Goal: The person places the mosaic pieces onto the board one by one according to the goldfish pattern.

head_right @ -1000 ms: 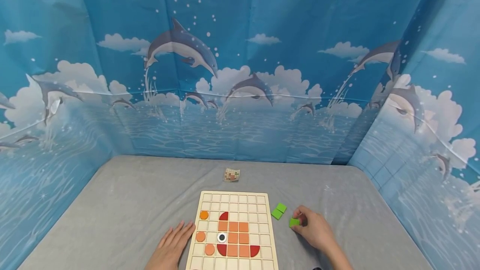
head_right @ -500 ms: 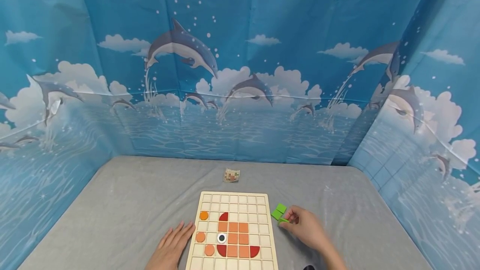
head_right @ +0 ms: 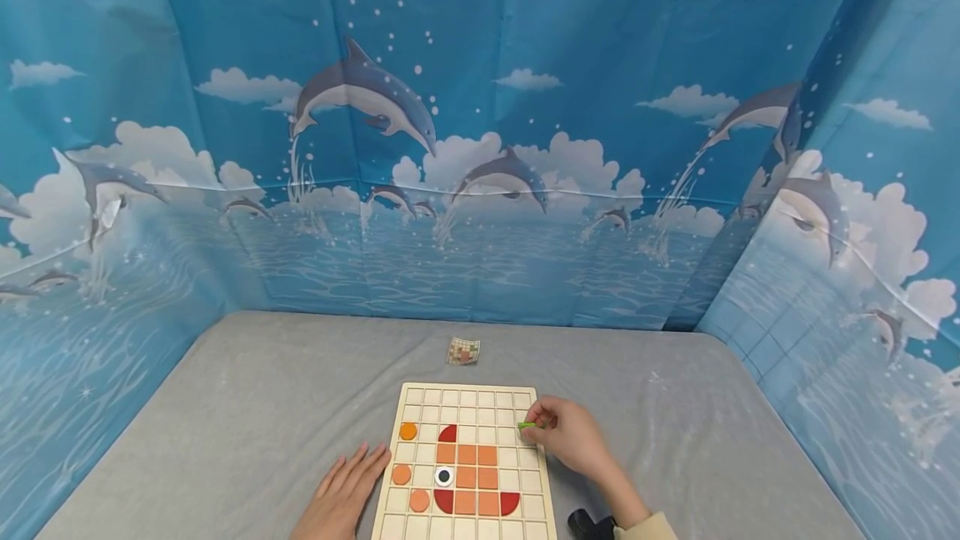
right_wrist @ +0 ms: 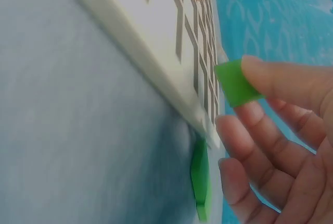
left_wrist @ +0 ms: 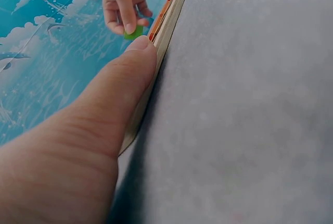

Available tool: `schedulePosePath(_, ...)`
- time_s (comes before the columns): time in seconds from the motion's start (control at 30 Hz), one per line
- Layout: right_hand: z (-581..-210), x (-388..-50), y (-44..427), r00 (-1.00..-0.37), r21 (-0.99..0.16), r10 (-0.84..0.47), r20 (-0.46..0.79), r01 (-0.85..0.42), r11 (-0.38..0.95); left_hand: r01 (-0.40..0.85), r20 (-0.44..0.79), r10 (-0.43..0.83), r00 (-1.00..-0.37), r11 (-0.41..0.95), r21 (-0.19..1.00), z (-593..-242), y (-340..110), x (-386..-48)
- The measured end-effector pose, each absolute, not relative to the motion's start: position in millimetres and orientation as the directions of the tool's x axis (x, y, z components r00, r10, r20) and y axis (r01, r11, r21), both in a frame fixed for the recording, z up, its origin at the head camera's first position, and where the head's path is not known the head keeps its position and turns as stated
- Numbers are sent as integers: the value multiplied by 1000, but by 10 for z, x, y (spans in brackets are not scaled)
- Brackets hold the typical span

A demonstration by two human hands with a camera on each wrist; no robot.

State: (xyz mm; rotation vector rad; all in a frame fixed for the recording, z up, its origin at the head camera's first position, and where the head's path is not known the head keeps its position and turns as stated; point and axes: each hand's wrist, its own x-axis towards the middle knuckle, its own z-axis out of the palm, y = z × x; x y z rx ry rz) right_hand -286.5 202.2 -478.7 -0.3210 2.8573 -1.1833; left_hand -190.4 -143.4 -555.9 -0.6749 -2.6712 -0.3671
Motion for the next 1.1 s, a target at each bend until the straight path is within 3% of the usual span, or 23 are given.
schedulePosePath(0.3,-4830,-2979,1850,-962,-723,-244,120,-253,643,492,393,405,-825,858,149,-5551,-1431,-1910)
schedulePosePath(1.1,-4871,-3056,1708,-963,-687,-226,147,-264,677,472,362,388,-847,864,178,-5537,-1424,-1910)
